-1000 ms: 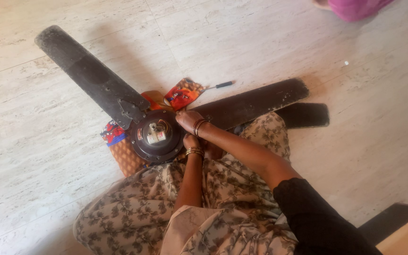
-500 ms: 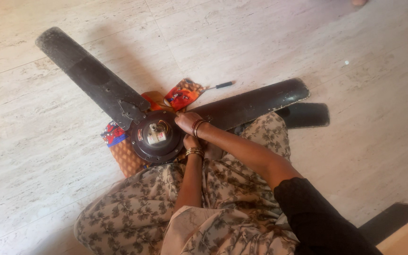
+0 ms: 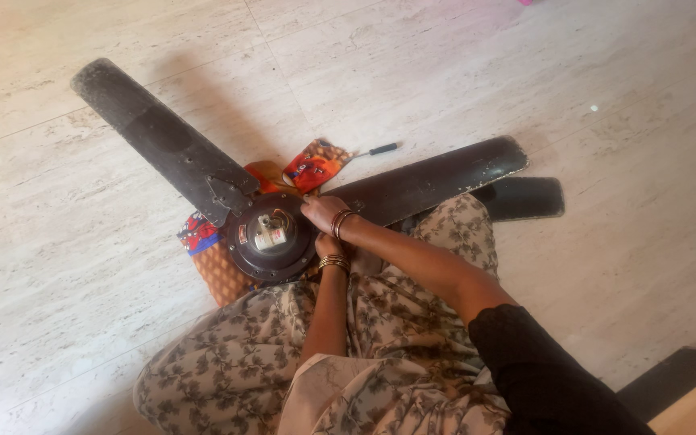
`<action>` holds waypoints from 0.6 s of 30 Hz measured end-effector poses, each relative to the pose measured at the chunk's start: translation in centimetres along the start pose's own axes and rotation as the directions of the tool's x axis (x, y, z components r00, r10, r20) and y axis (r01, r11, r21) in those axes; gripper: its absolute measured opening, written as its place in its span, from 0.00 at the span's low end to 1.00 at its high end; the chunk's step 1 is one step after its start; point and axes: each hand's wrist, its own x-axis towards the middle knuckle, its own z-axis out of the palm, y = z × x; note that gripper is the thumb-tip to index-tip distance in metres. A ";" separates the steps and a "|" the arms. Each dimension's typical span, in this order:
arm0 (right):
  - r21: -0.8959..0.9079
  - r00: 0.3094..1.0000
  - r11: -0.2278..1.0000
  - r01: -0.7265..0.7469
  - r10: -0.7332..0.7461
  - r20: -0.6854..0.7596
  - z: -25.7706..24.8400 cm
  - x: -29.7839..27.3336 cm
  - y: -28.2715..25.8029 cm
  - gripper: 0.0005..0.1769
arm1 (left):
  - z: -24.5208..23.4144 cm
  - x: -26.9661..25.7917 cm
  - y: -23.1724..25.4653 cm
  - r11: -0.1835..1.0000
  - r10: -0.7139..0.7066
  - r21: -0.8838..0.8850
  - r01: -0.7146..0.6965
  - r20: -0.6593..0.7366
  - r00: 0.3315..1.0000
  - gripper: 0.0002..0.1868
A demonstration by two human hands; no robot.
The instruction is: The person sits on the floor and attaches fan blades to the motor housing using a screwdriver. They align each blade and tighten the screws to secure it in place.
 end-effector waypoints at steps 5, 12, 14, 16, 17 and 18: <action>0.004 1.000 1.000 0.014 -0.014 -0.004 0.1 0.1 0.3 0.09 | 0.0 0.3 -0.3 0.993 -0.018 0.114 0.020 -0.019 1.000 0.14; 0.075 0.995 0.995 -0.062 0.055 0.087 0.3 0.6 0.5 0.07 | 0.0 0.7 -0.7 0.999 -0.007 0.043 0.007 -0.016 1.000 0.15; 0.080 0.997 0.995 -0.060 0.057 0.050 0.9 0.7 0.4 0.08 | -0.1 1.1 -0.8 0.996 0.057 0.068 -0.056 -0.007 0.998 0.16; 0.030 0.997 0.999 -0.029 0.027 0.079 1.4 1.0 0.6 0.09 | -0.2 1.5 -0.8 0.973 0.147 0.177 -0.145 0.004 0.989 0.16; 0.006 0.996 1.000 -0.014 0.013 0.093 1.7 1.1 0.7 0.09 | -0.3 1.6 -0.7 0.947 0.185 0.263 -0.182 0.013 0.983 0.17; 0.016 0.995 0.999 -0.031 0.029 0.094 2.0 1.1 0.8 0.08 | -0.4 1.5 -0.7 0.912 0.222 0.347 -0.217 0.025 0.975 0.18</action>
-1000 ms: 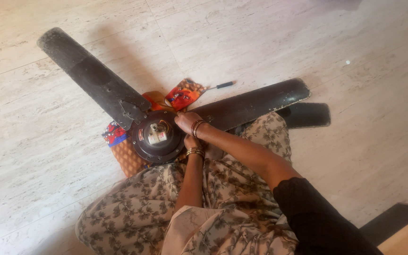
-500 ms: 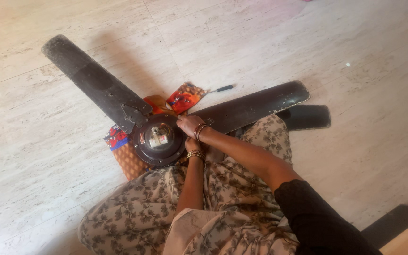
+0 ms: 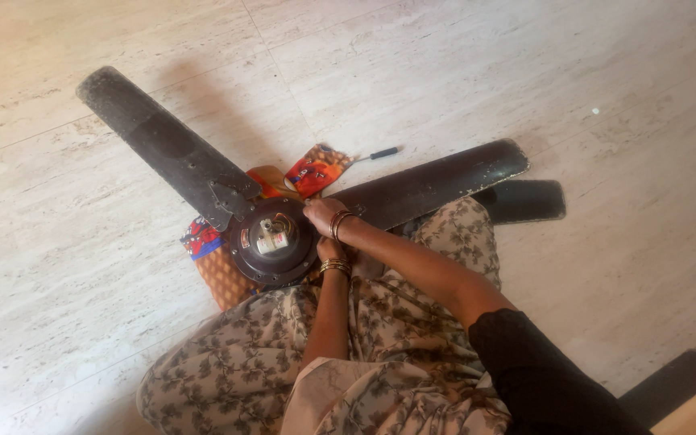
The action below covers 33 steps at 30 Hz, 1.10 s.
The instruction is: The person sits on the floor and attaches fan blades to the motor housing using a screwdriver. They align each blade and tighten the screws to secure it in place.
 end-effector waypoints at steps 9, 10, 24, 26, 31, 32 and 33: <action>0.082 0.999 0.995 -0.052 0.051 0.004 0.7 0.2 0.6 0.10 | -0.1 -0.8 0.7 0.943 -0.240 -0.228 0.244 0.046 0.970 0.17; 0.079 0.997 0.994 -0.077 0.075 0.023 0.7 0.3 0.2 0.09 | -0.4 -0.8 0.7 0.952 -0.209 -0.222 0.211 0.035 0.977 0.17; 0.035 0.991 0.990 -0.134 0.135 -0.020 0.7 0.0 -0.5 0.09 | -0.5 -1.1 1.2 0.990 -0.135 -0.020 0.136 0.052 0.989 0.18; 0.085 0.987 0.985 -0.153 0.157 -0.038 0.6 -0.5 -0.8 0.08 | -0.6 -1.2 1.2 0.992 -0.122 0.027 0.120 0.062 0.991 0.17; 0.092 0.990 0.987 -0.129 0.133 -0.035 0.1 -0.1 -0.5 0.08 | -0.6 -1.1 0.9 0.985 -0.167 -0.047 0.169 0.046 0.985 0.18; 0.086 0.990 0.987 -0.135 0.137 -0.021 0.2 -0.1 -0.6 0.09 | -0.7 -1.2 0.7 0.983 -0.164 -0.077 0.166 0.037 0.986 0.18; 0.079 0.991 0.988 -0.133 0.135 -0.015 0.3 0.0 -0.5 0.09 | -0.5 -1.1 0.7 0.982 -0.153 -0.109 0.155 0.030 0.988 0.17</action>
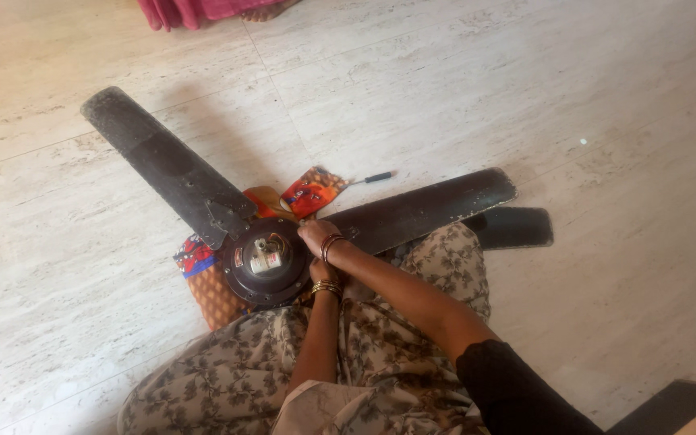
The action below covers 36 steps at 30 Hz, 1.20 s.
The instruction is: The person sits on the floor and attaches fan blades to the motor housing using a screwdriver. They align each blade and tighten the screws to secure it in place.
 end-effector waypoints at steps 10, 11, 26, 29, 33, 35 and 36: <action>-0.067 0.999 0.997 -0.025 0.023 -0.040 0.9 0.2 -0.7 0.10 | -0.2 -0.1 1.3 0.678 0.286 0.668 -0.306 0.143 0.947 0.20; -0.073 0.999 0.997 -0.018 0.014 -0.051 0.8 0.2 -0.6 0.10 | -0.3 -0.1 1.4 0.617 0.328 0.698 -0.364 0.192 0.925 0.19; 0.011 0.994 0.997 0.072 -0.071 -0.089 -0.6 -1.3 0.6 0.08 | 0.5 -0.1 -0.2 0.989 -0.045 -0.142 0.046 0.009 0.999 0.17; 0.061 0.998 0.997 0.038 -0.035 -0.061 -0.6 -1.4 0.5 0.08 | 0.4 -0.2 -0.2 0.998 -0.031 -0.056 0.031 -0.010 0.999 0.17; 0.041 0.999 0.998 0.041 -0.040 -0.036 -0.6 -1.0 0.7 0.08 | 0.6 0.1 0.3 0.997 -0.007 0.081 0.007 -0.002 1.000 0.18; 0.027 0.996 0.998 0.055 -0.053 -0.065 -0.2 -1.1 0.6 0.08 | 0.4 0.1 0.1 0.998 0.030 0.053 -0.030 0.006 1.000 0.19; 0.040 0.997 0.998 0.045 -0.042 -0.072 0.0 -1.0 0.7 0.08 | 0.4 0.1 0.0 0.998 0.049 0.039 -0.049 0.011 0.999 0.19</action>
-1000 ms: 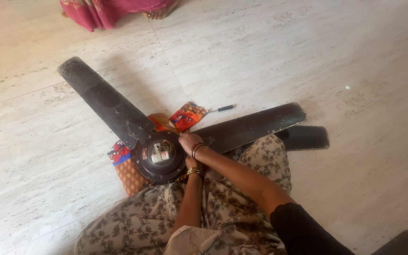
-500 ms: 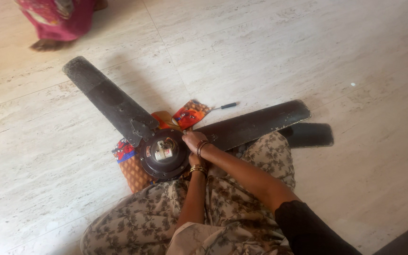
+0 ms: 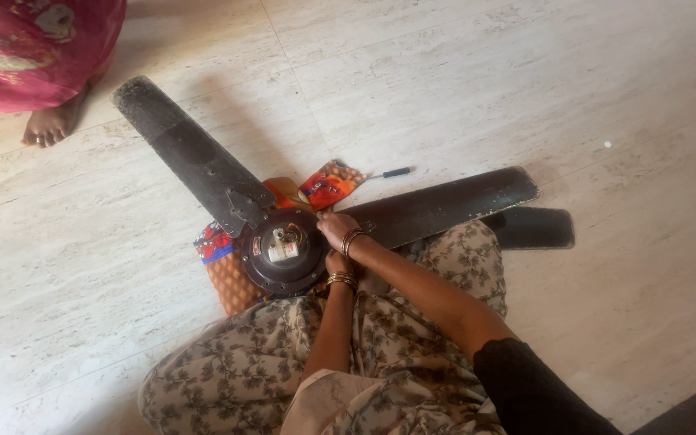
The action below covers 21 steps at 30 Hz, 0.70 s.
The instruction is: The person sits on the floor and attaches fan blades to the motor housing using a screwdriver. They align each blade and tighten the screws to secure it in place.
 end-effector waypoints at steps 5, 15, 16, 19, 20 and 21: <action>-0.040 0.999 0.998 -0.047 0.046 -0.018 0.5 0.4 -0.1 0.08 | -0.1 0.1 -0.3 0.996 -0.073 -0.052 0.073 0.009 0.997 0.20; -0.042 0.998 0.998 -0.055 0.054 -0.008 1.2 0.6 0.3 0.10 | 0.2 -0.1 0.0 0.998 0.052 -0.024 -0.053 -0.045 0.998 0.19; -0.046 0.999 0.998 -0.041 0.040 -0.014 1.2 0.5 0.3 0.10 | 0.4 -0.1 0.3 0.998 0.051 -0.024 -0.053 -0.047 0.998 0.19; -0.019 0.997 0.998 -0.052 0.051 -0.049 1.4 0.3 0.2 0.10 | 0.3 -0.5 0.5 0.999 0.046 0.006 -0.046 -0.055 0.997 0.18; -0.005 0.996 0.998 -0.065 0.064 -0.064 1.4 0.3 0.2 0.10 | 0.3 -0.6 0.6 0.999 0.046 0.032 -0.044 -0.055 0.997 0.18; 0.014 0.997 0.999 -0.051 0.052 -0.065 1.3 0.5 0.3 0.10 | 0.3 -0.4 0.7 0.997 0.045 0.058 -0.042 -0.056 0.997 0.19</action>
